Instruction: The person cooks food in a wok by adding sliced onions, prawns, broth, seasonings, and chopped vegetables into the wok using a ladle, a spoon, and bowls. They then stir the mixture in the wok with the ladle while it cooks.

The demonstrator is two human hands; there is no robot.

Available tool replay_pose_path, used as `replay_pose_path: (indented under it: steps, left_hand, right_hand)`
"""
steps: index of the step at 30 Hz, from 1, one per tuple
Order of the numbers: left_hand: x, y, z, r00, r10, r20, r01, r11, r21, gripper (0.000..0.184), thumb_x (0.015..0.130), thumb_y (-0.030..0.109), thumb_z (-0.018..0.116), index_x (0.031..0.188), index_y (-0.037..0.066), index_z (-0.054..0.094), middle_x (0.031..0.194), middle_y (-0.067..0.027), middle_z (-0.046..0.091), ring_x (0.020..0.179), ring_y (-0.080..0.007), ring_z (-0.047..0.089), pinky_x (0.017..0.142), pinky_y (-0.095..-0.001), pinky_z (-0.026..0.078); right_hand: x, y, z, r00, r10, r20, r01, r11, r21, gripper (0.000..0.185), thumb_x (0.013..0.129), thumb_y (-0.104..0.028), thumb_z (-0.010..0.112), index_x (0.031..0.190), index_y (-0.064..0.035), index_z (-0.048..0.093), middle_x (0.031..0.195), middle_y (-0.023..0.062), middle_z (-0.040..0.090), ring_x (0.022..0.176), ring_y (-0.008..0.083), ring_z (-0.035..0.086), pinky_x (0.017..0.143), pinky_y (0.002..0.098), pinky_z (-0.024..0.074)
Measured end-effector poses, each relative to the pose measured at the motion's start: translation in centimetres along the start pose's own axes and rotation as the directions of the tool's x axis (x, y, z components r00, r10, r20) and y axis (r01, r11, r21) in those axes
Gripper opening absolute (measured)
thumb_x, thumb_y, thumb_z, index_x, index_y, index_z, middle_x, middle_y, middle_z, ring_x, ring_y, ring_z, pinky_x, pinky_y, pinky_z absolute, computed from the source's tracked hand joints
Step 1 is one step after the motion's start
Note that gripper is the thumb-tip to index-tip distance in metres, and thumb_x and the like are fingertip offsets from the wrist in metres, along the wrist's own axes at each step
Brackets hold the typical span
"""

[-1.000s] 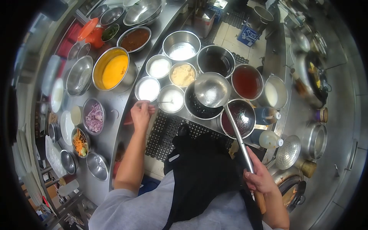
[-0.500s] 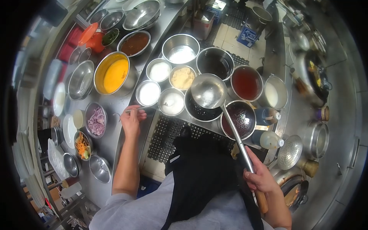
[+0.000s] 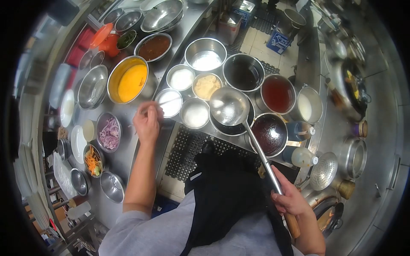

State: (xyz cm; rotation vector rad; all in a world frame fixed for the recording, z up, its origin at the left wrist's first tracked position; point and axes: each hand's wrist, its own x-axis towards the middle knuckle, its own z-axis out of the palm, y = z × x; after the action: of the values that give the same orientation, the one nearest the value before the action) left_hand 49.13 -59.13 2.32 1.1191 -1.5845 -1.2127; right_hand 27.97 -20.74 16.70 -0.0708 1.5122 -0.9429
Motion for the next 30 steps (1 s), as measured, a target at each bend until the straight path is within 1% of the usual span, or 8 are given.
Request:
replay_pose_path:
  steps: [2,4,5,7,10,14,18,30]
  left_hand:
    - [2.6,-1.8,0.2,0.995,0.049,-0.087,-0.041,0.995,0.093,0.018,0.096,0.007,0.055,0.100,-0.004,0.068,0.074,-0.0125,0.071,0.067,-0.0163,0.069,0.065,-0.0295,0.056]
    - [4.4,-2.5,0.8,0.985,0.161,-0.058,-0.144,0.963,0.228,0.017,0.096,0.008,0.056,0.100,-0.003,0.068,0.074,-0.0139,0.071,0.066,-0.0183,0.069,0.065,-0.0309,0.055]
    - [5.3,-2.9,1.1,0.976,0.213,-0.040,-0.193,0.936,0.294,0.017,0.096,0.009,0.056,0.100,-0.003,0.068,0.074,-0.0145,0.070,0.065,-0.0193,0.069,0.065,-0.0317,0.055]
    - [7.1,-5.7,2.5,0.965,0.262,-0.019,-0.242,0.914,0.325,0.018,0.095,0.011,0.057,0.102,-0.001,0.069,0.073,-0.0161,0.069,0.067,-0.0220,0.071,0.065,-0.0347,0.055]
    - [8.4,-7.4,4.2,0.956,0.293,0.021,-0.273,0.859,0.434,0.019,0.096,0.012,0.056,0.101,-0.002,0.068,0.073,-0.0150,0.069,0.069,-0.0216,0.072,0.066,-0.0350,0.056]
    - [8.7,-8.2,5.9,0.992,-0.123,-0.038,0.119,0.988,-0.096,0.025,0.099,0.012,0.052,0.108,-0.009,0.063,0.092,-0.0184,0.072,0.078,-0.0211,0.072,0.072,-0.0315,0.059]
    - [9.3,-10.9,6.1,0.956,-0.276,-0.098,0.225,0.907,-0.357,0.025,0.099,0.010,0.052,0.111,-0.010,0.060,0.092,-0.0208,0.070,0.077,-0.0238,0.071,0.071,-0.0325,0.061]
    - [8.5,-9.9,4.9,0.926,-0.324,-0.193,0.232,0.894,-0.383,0.026,0.100,0.010,0.050,0.112,-0.011,0.060,0.095,-0.0222,0.069,0.079,-0.0250,0.071,0.072,-0.0328,0.062]
  right_hand:
    - [0.1,0.1,0.0,1.000,-0.019,0.014,0.019,1.000,-0.002,0.092,0.083,-0.002,0.067,0.162,-0.0058,0.020,0.166,0.0045,0.028,0.150,0.0153,0.028,0.118,0.0295,0.0260]
    - [0.2,0.5,-0.3,0.999,-0.023,0.038,0.024,0.999,-0.022,0.092,0.085,-0.001,0.063,0.163,-0.0110,0.016,0.134,0.0036,0.034,0.116,0.0138,0.029,0.095,0.0290,0.0282]
    - [0.4,0.7,-0.6,0.998,-0.014,0.056,0.016,0.999,-0.046,0.092,0.086,0.001,0.058,0.164,-0.0168,0.013,0.101,0.0017,0.041,0.080,0.0113,0.035,0.067,0.0274,0.0344]
    - [0.7,0.8,-0.7,0.997,-0.014,0.078,0.020,0.998,-0.066,0.093,0.086,0.003,0.053,0.165,-0.0227,0.010,0.069,-0.0002,0.048,0.043,0.0088,0.040,0.040,0.0258,0.0404]
    - [0.7,1.0,-0.5,0.996,-0.034,0.076,0.039,0.998,-0.053,0.093,0.086,0.004,0.053,0.164,-0.0233,0.011,0.068,0.0000,0.047,0.043,0.0089,0.040,0.040,0.0258,0.0396]
    - [0.7,1.3,-0.7,0.997,-0.045,0.060,0.046,0.999,-0.011,0.094,0.085,0.005,0.053,0.164,-0.0234,0.011,0.069,0.0007,0.048,0.044,0.0087,0.039,0.040,0.0254,0.0388]
    - [0.5,1.4,-1.0,0.998,-0.048,0.031,0.046,0.997,0.060,0.095,0.084,0.006,0.054,0.164,-0.0237,0.012,0.072,0.0018,0.050,0.045,0.0080,0.040,0.041,0.0242,0.0385]
    - [0.5,1.3,-2.5,0.996,-0.064,0.056,0.062,0.998,0.028,0.096,0.085,0.004,0.056,0.164,-0.0241,0.011,0.068,0.0012,0.047,0.045,0.0084,0.040,0.041,0.0236,0.0385]
